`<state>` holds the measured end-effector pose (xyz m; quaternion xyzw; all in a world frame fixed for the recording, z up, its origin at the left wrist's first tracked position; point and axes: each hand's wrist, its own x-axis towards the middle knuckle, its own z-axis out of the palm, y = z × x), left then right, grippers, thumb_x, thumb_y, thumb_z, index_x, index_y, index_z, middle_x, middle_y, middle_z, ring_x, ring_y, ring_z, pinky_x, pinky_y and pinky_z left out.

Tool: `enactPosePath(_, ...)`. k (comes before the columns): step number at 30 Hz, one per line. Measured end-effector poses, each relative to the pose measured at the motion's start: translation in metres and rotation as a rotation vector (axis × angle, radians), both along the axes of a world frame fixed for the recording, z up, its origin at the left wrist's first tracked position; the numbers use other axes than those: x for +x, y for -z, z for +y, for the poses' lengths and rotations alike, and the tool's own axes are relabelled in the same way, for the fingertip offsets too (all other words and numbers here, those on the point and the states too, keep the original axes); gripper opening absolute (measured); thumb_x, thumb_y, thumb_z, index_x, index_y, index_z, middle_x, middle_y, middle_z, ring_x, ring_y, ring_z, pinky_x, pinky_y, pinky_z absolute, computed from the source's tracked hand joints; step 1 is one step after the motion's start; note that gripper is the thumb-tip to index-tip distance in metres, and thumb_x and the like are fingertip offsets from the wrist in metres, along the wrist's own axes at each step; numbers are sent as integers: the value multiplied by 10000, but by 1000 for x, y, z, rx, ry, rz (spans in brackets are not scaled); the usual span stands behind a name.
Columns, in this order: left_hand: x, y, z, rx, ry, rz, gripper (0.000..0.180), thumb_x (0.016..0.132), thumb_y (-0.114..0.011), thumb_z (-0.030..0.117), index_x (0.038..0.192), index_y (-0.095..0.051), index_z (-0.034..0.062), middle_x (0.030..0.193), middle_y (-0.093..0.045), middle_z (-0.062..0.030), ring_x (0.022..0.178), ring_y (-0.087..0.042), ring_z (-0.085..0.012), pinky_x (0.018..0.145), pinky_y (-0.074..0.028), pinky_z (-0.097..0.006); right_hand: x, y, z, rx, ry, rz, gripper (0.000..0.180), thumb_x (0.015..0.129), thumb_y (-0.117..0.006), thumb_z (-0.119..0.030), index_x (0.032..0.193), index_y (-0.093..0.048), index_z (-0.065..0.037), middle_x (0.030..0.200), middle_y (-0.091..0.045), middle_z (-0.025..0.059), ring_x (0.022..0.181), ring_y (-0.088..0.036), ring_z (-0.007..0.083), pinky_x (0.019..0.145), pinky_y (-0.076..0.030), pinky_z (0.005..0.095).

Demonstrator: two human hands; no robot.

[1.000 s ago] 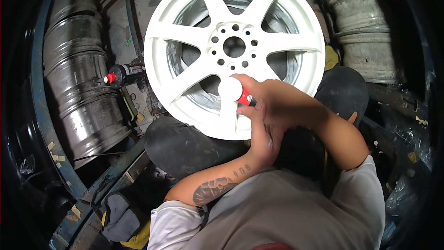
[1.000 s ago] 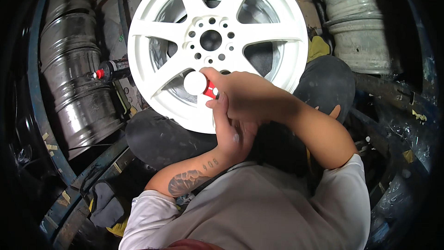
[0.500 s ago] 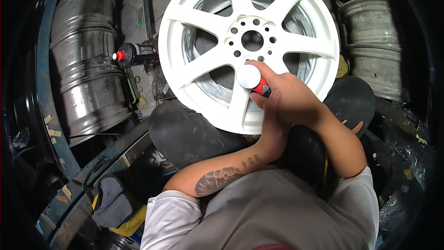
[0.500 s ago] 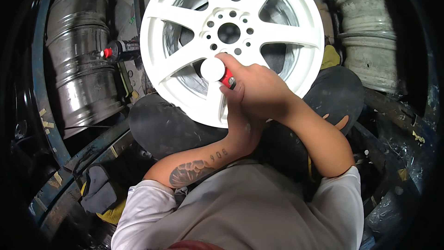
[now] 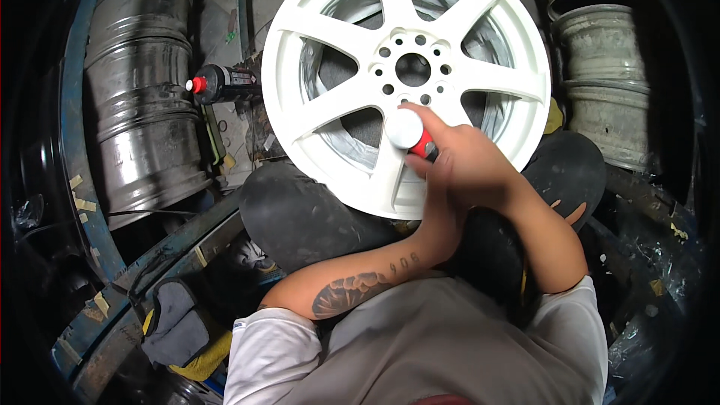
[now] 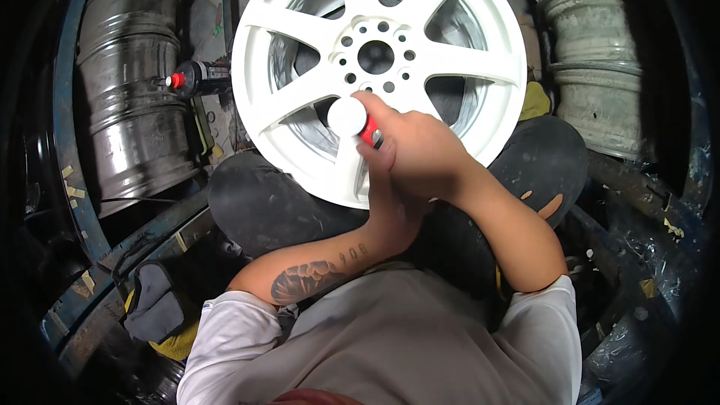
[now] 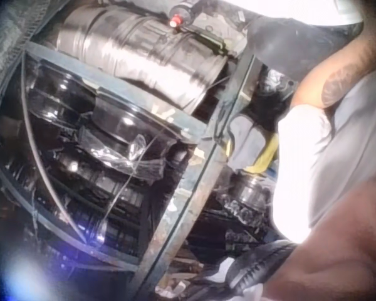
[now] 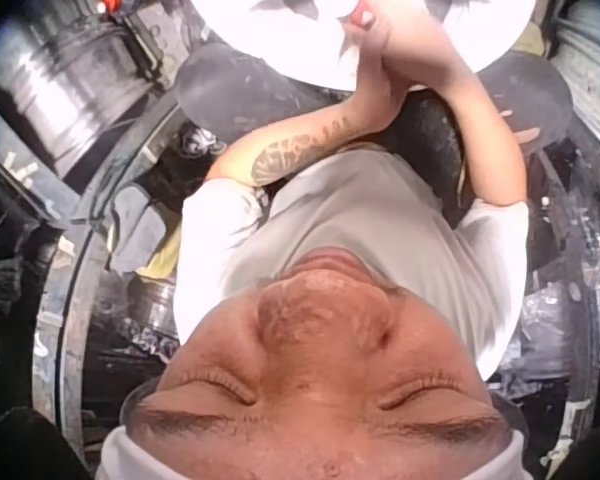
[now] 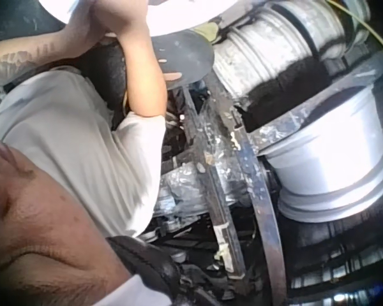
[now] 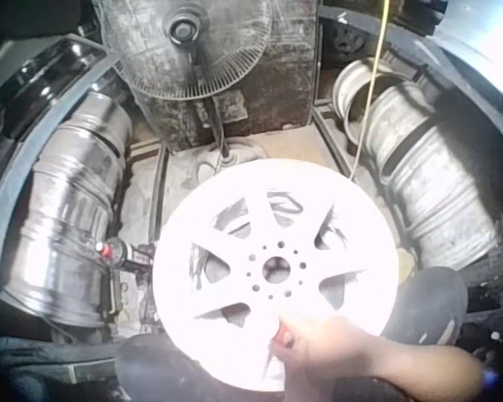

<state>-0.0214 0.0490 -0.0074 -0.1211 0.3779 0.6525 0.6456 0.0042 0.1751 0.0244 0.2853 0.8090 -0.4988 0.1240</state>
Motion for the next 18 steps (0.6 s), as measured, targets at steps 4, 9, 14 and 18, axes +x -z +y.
enactPosePath(4, 0, -9, 4, -24, -8, -10, 751, 1048, -431, 645, 1556, -359, 96, 1371, -574, -121, 1292, -601, -252, 1082, -487, -454, 4, 3, 4, -40, -23, 54, 631, 958, -666, -278, 1505, -446, -55, 816, -712, 243, 805, -693, 471, 740, -530, 513)
enactPosePath(9, 0, 1, 5, 65, -7, -18, 742, 1053, -442, 635, 1539, -387, 78, 1416, -546, -124, 1333, -570, -262, 1083, -490, -443, 11, 10, 2, -24, 74, 145, 634, 945, -687, -247, 1497, -450, -46, 813, -723, 231, 817, -699, 472, 752, -539, 505)
enactPosePath(14, 8, -11, 7, 17, -95, 41, 708, 1064, -467, 598, 1526, -396, 66, 1425, -543, -123, 1318, -580, -260, 1065, -502, -427, 10, 12, 4, -96, -43, 105, 646, 951, -683, -242, 1513, -433, -44, 832, -735, 228, 839, -716, 459, 776, -547, 500)
enactPosePath(18, 0, -7, 4, -14, -60, 2, 674, 1082, -461, 559, 1537, -388, 67, 1420, -549, -122, 1318, -584, -253, 1069, -504, -418, 6, -1, 3, -60, -14, 35, 658, 947, -675, -245, 1522, -430, -39, 861, -729, 253, 875, -710, 473, 781, -544, 502)
